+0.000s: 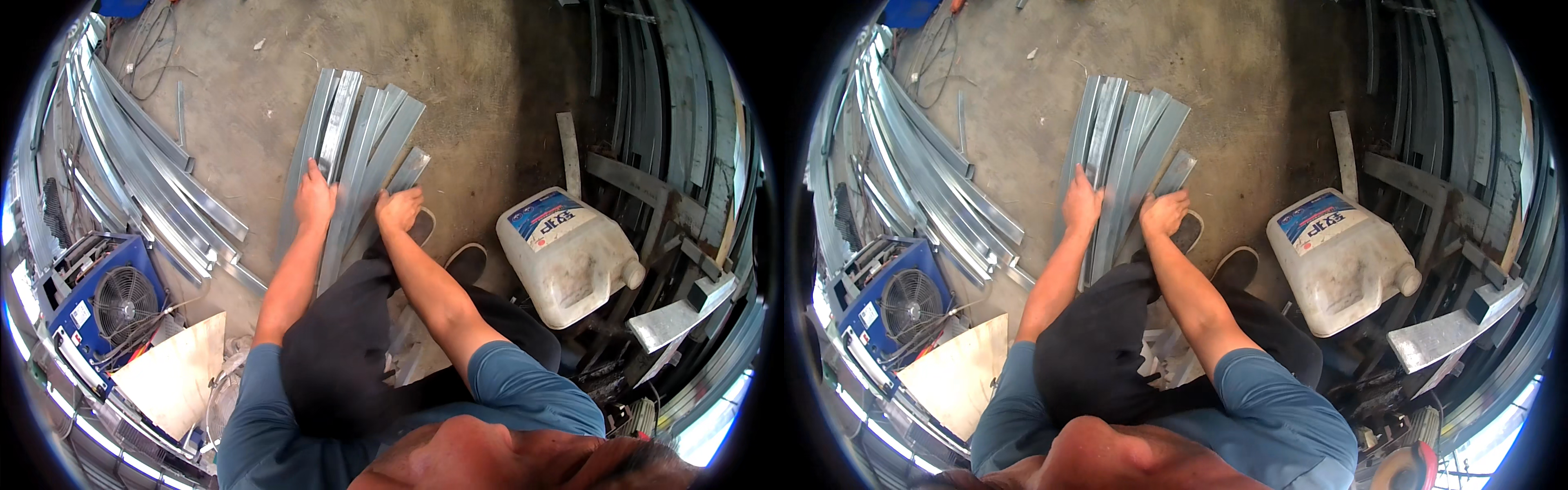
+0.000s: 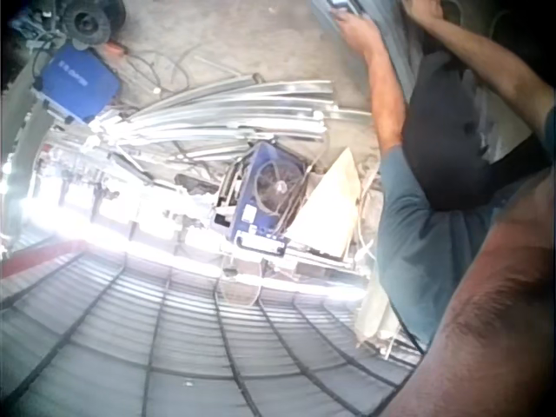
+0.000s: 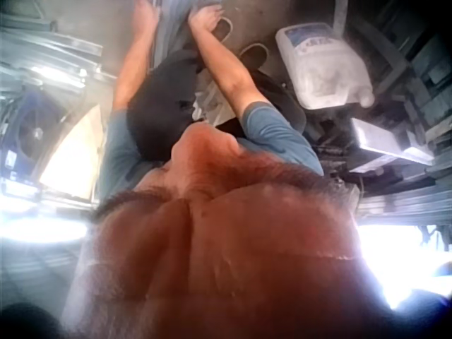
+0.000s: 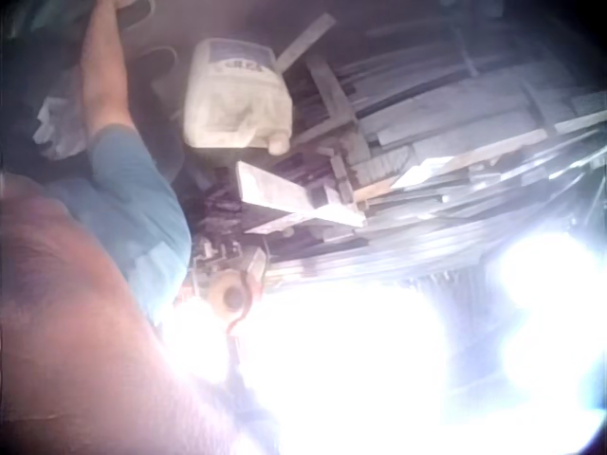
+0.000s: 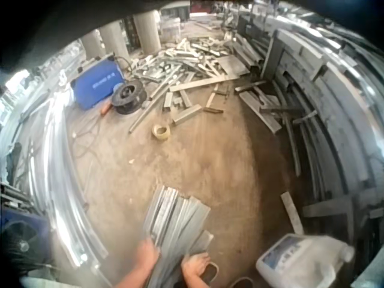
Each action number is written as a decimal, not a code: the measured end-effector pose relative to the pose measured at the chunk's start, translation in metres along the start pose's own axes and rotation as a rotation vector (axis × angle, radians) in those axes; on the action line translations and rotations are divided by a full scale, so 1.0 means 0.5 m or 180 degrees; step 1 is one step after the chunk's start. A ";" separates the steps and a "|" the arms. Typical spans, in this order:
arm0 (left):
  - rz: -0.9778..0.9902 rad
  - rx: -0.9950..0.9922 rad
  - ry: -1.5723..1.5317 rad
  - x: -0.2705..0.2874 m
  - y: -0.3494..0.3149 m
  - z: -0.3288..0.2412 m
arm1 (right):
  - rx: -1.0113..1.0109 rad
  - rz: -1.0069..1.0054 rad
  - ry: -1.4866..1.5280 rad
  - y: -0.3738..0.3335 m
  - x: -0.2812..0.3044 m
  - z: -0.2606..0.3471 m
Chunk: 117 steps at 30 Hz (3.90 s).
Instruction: The person positions long metal bars on a chop saw, secures them, and cuts them into shorter pieces. After cutting, the person gathers the cut pieces and stacks them on a nearby rack.
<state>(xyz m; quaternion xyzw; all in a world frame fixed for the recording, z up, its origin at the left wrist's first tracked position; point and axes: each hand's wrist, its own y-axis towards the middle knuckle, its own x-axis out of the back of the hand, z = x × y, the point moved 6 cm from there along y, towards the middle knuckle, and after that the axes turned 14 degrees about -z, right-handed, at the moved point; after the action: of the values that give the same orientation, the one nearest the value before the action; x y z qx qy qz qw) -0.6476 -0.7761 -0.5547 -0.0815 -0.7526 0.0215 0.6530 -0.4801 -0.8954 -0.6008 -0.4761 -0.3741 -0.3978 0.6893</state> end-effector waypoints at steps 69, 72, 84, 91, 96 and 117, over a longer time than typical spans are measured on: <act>0.0048 -0.0352 -0.3005 0.146 -0.002 -0.240 | 0.1325 0.0604 0.5228 0.199 0.658 0.219; -0.0088 0.0301 -0.0737 0.023 -0.025 -0.041 | 0.1516 0.0474 0.5282 0.200 0.674 0.217; -0.0048 -0.0407 -0.0658 -0.072 -0.136 -0.022 | 0.1557 -0.0198 0.4583 0.218 0.639 0.220; -0.0368 -0.0465 -0.0666 -0.062 -0.125 -0.041 | 0.1626 -0.0180 0.4646 0.227 0.633 0.227; -0.0020 -0.0121 -0.0481 -0.060 -0.095 -0.023 | 0.1608 -0.0123 0.4856 0.230 0.622 0.222; 0.0790 -0.0957 -0.4033 0.379 0.031 -0.442 | 0.1546 0.1978 0.4830 0.213 0.560 0.230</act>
<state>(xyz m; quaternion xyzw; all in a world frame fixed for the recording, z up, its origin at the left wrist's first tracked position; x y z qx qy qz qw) -0.4534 -0.7485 -0.3388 -0.2294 -0.9709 0.0351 0.0583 -0.2865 -0.8151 -0.3580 -0.0009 0.2613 -0.3107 0.9139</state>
